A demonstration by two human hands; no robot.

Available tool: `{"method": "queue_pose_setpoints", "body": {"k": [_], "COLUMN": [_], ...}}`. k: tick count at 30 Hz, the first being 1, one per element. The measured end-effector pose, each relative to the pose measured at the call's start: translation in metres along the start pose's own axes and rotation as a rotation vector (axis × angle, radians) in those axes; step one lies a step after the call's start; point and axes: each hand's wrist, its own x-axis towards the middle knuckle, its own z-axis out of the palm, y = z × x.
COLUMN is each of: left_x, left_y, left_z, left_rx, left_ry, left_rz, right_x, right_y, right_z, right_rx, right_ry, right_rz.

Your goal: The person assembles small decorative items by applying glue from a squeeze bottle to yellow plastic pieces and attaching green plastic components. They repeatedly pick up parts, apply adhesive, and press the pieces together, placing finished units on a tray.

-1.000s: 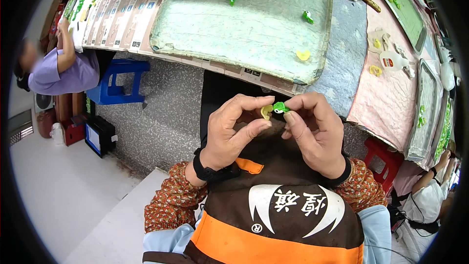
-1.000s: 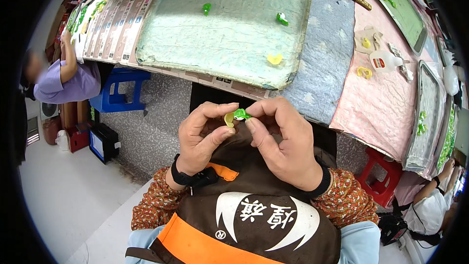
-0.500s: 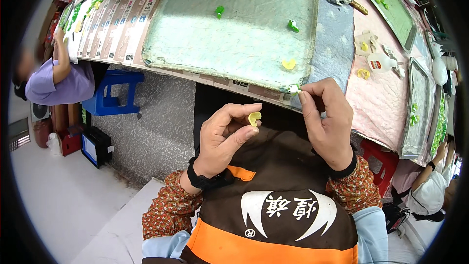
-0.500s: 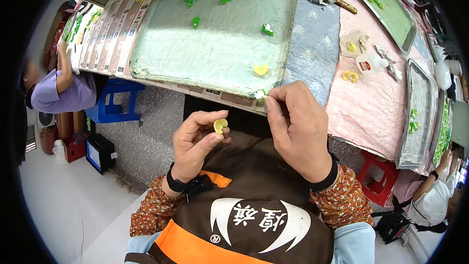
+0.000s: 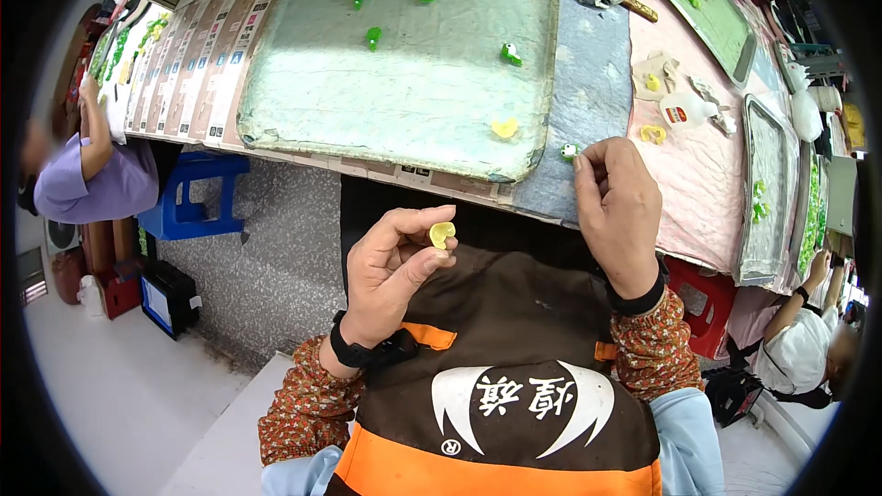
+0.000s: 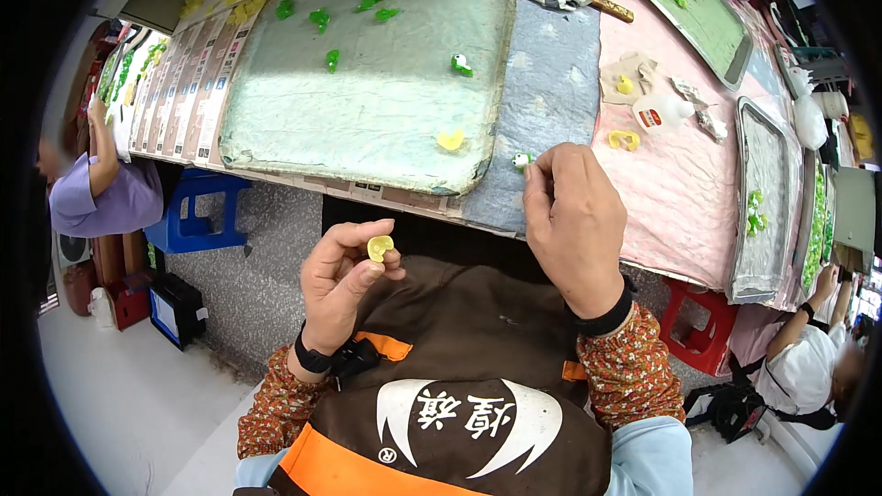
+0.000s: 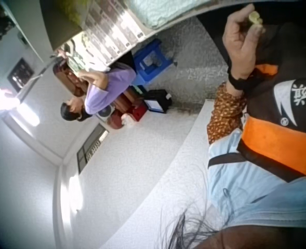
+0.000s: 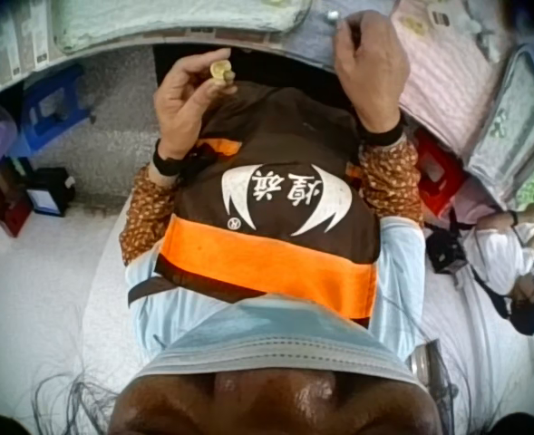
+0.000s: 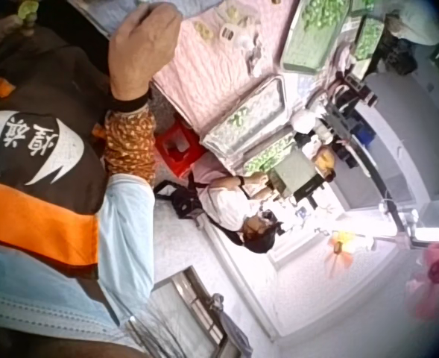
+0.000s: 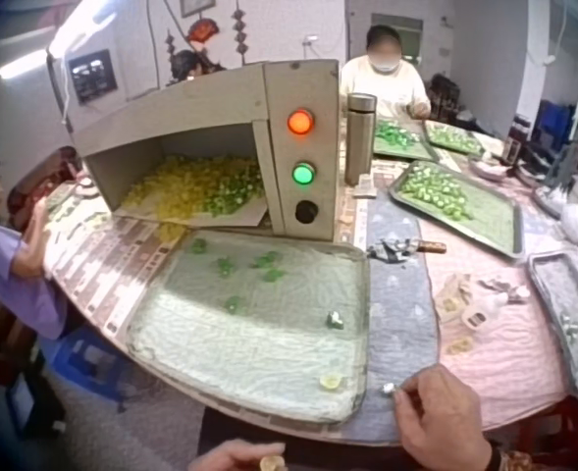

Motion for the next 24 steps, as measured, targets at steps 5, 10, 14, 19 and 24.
{"method": "queue_pose_setpoints", "body": {"k": [5, 10, 14, 19, 24], "left_x": [0.000, 0.000, 0.001, 0.002, 0.004], "left_y": [0.000, -0.001, 0.000, 0.003, 0.001], "left_z": [-0.001, -0.002, -0.002, 0.000, 0.000], "left_rx": [0.001, -0.007, 0.001, -0.006, -0.045], "left_ry": [-0.006, -0.005, -0.008, -0.004, -0.035], "left_rz": [-0.006, -0.005, -0.017, -0.025, -0.021], "right_x": [0.002, 0.001, 0.004, 0.008, 0.011], "right_y": [-0.003, 0.004, 0.003, 0.004, 0.007], "right_z": [-0.002, -0.003, -0.003, -0.001, 0.002], "right_rx": [0.031, 0.004, -0.002, -0.021, 0.052], "right_ry": [0.005, -0.019, -0.016, -0.010, 0.000], "right_rz": [0.003, -0.100, -0.159, -0.214, -0.186]}}
